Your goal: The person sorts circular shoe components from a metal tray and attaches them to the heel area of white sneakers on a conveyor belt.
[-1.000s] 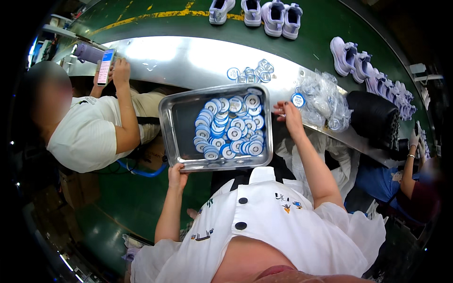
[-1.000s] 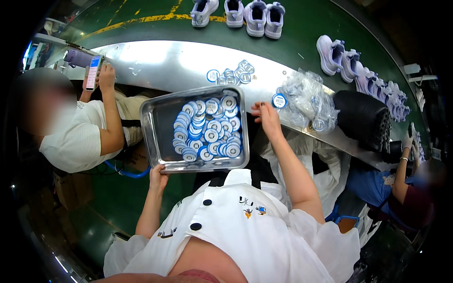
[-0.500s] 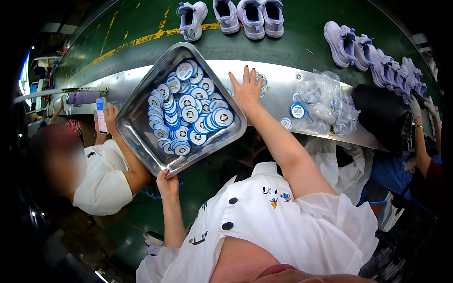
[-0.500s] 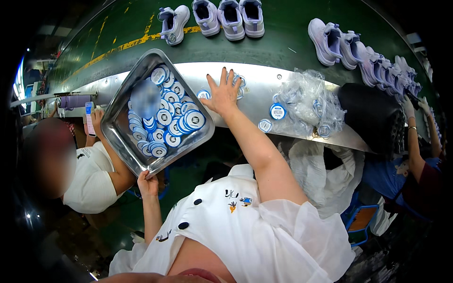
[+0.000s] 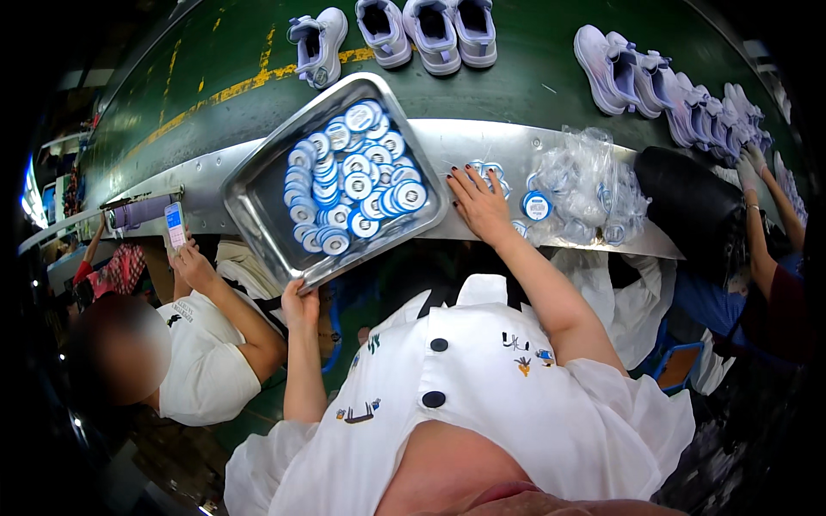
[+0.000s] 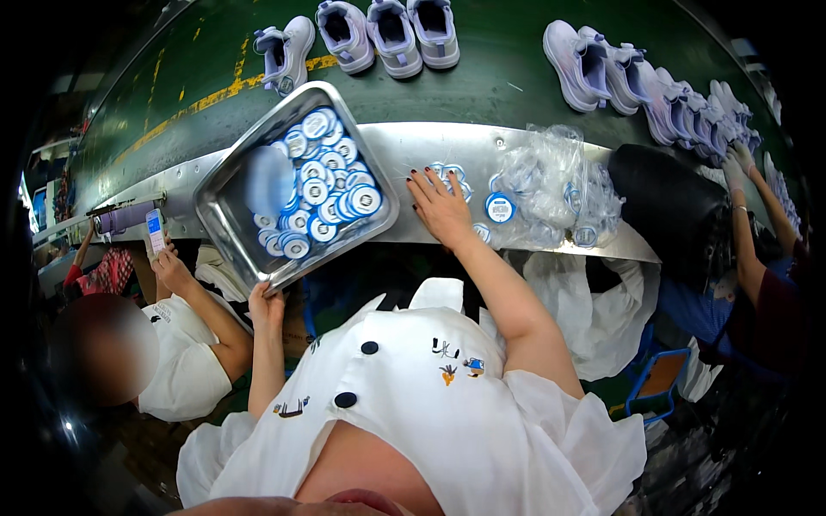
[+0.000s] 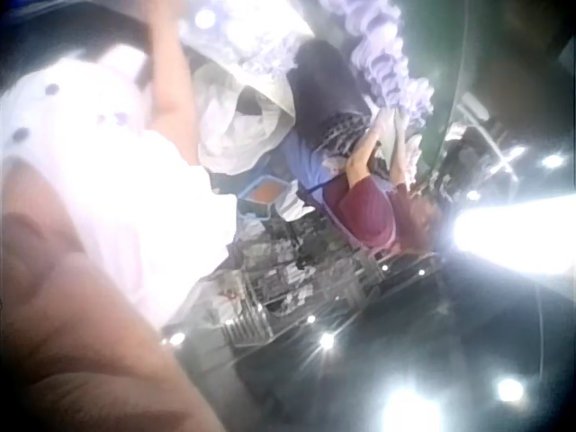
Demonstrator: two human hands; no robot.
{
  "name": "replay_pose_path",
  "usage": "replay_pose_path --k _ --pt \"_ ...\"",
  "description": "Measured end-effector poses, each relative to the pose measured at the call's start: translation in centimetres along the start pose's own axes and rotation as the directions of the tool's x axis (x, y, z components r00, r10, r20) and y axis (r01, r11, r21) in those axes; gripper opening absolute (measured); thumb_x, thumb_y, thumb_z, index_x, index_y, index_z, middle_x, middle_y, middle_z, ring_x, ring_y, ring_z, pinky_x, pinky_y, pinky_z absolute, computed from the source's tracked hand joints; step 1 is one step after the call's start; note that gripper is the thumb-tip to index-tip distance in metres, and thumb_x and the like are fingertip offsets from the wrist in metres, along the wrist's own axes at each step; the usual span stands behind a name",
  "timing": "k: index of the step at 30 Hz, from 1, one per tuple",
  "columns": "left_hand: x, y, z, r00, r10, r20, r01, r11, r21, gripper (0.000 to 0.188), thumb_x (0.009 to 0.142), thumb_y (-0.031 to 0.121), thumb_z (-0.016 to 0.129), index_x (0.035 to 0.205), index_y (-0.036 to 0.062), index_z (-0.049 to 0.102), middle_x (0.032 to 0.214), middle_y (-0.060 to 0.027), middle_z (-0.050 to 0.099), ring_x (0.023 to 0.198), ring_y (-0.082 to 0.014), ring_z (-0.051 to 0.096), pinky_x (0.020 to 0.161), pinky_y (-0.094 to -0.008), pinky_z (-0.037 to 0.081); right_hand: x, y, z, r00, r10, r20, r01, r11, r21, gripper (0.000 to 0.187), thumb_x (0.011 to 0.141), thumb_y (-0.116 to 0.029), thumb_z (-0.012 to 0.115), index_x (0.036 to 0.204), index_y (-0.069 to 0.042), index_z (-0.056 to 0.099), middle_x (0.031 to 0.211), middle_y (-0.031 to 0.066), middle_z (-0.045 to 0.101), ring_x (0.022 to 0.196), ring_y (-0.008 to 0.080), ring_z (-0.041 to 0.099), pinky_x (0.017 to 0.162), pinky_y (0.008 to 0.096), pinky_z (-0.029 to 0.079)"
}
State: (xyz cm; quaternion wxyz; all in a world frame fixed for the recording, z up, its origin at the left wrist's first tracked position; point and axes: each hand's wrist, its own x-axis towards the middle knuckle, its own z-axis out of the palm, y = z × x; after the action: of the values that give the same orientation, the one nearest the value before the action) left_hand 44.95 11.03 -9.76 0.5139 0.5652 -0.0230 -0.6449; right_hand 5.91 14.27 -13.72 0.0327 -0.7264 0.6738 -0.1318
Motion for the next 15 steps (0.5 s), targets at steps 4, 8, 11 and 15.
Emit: replay_pose_path --k 4,8,11,15 --pt "4.0 0.1 -1.1 0.998 -0.048 0.041 0.043 0.992 0.121 0.013 0.075 -0.002 0.045 0.087 -0.0053 0.047 0.09 -0.0139 0.053 0.086 -0.0269 0.056 0.08 -0.0383 0.048 -0.4 1.0 0.5 1.0 -0.001 -0.03 0.003 0.999 0.046 0.051 0.072 -0.02 0.064 0.12 -0.014 0.049 0.128 0.0041 0.044 0.119 0.0221 0.04 0.098 0.0461 0.029" --pt "5.4 1.0 -0.8 0.995 -0.072 0.063 0.056 0.969 0.239 0.015 0.075 -0.001 0.045 0.089 -0.007 0.046 0.092 -0.0151 0.051 0.087 -0.0286 0.055 0.079 -0.041 0.048 -0.4 1.2 -0.9 0.99 0.045 -0.135 -0.05 0.998 -0.036 0.067 0.065 -0.027 0.071 0.124 -0.011 0.045 0.131 0.011 0.04 0.121 0.0296 0.036 0.097 0.0485 0.029" --pt "6.1 2.7 -1.4 0.993 -0.102 0.055 0.081 0.952 0.294 0.016 0.076 -0.001 0.045 0.091 -0.005 0.048 0.093 -0.0138 0.056 0.083 -0.0249 0.057 0.076 -0.0358 0.05 -0.1 0.6 -1.8 0.878 0.432 -0.204 -0.418 0.902 0.109 0.083 0.059 -0.035 0.074 0.129 -0.01 0.038 0.134 0.0206 0.032 0.124 0.0383 0.029 0.098 0.0525 0.025" --pt "6.6 4.0 -1.2 0.994 -0.102 0.046 0.08 0.934 0.347 0.015 0.076 0.0 0.046 0.09 -0.0043 0.049 0.093 -0.0135 0.056 0.083 -0.0242 0.058 0.076 -0.0356 0.05 0.5 0.3 -1.4 0.82 0.565 -0.093 -0.564 0.825 0.037 0.086 0.06 -0.047 0.071 0.13 -0.009 0.037 0.135 0.0262 0.027 0.126 0.0414 0.024 0.099 0.0552 0.021"
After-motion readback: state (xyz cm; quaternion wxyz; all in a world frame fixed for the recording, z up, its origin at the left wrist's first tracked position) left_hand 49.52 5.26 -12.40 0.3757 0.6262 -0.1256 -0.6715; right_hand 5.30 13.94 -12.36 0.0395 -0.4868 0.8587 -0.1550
